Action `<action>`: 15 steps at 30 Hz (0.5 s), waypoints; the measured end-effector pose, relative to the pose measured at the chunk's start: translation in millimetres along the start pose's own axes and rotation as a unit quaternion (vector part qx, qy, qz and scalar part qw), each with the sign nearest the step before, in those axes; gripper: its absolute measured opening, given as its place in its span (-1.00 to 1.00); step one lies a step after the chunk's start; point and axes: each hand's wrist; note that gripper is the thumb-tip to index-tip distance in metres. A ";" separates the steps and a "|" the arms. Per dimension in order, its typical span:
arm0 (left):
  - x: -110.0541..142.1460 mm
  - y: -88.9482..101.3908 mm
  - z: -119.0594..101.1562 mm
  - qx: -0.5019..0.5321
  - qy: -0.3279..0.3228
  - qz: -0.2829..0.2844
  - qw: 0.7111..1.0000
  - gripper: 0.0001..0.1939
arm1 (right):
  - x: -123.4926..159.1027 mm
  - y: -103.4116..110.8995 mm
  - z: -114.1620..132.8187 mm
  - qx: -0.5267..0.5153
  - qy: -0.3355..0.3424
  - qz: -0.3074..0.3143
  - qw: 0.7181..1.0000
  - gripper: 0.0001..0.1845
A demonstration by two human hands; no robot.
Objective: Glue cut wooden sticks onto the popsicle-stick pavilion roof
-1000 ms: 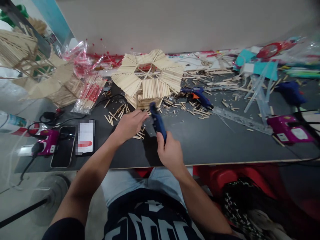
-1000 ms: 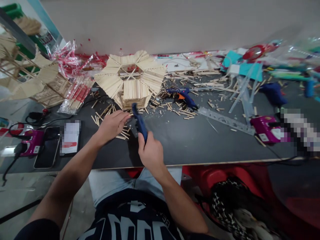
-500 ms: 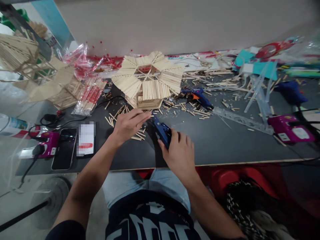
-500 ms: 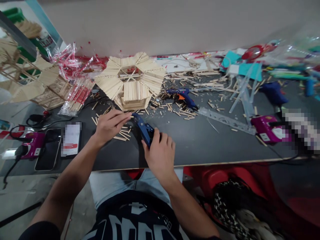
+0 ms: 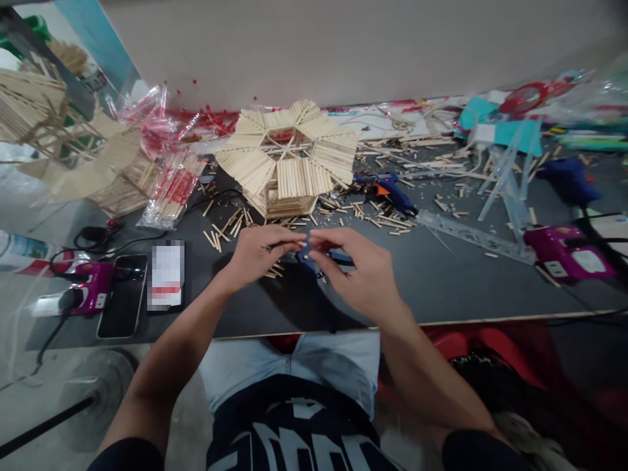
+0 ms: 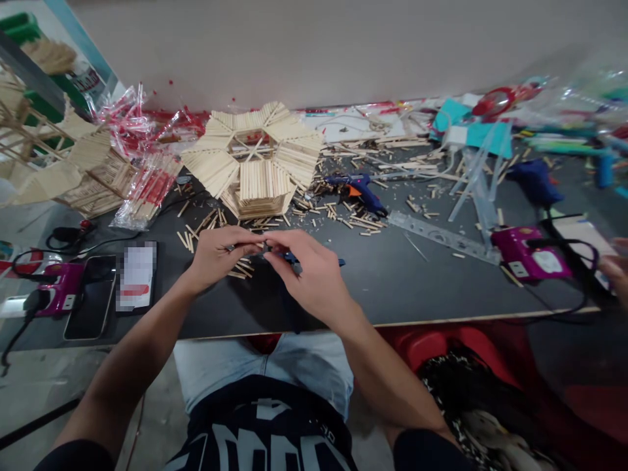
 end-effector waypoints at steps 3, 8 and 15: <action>2.5 -0.2 1.6 0.019 0.050 0.027 0.998 -0.82 | -14.8 -0.6 0.4 -0.021 0.035 0.032 0.999 -0.85; 4.0 0.3 2.0 0.104 0.147 0.027 0.983 -0.76 | -22.0 -3.5 -8.4 -0.089 0.008 0.041 0.995 -0.90; -1.1 2.4 4.4 0.273 0.203 0.089 0.936 -0.64 | -26.9 0.7 -15.2 -0.133 0.028 0.078 0.988 -0.86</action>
Point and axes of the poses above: each hand's wrist, its own x-axis away from the middle knuckle, its own y-axis out of the back of the hand, z = x × y, and after that the axes turned 15 degrees about -x, right-handed
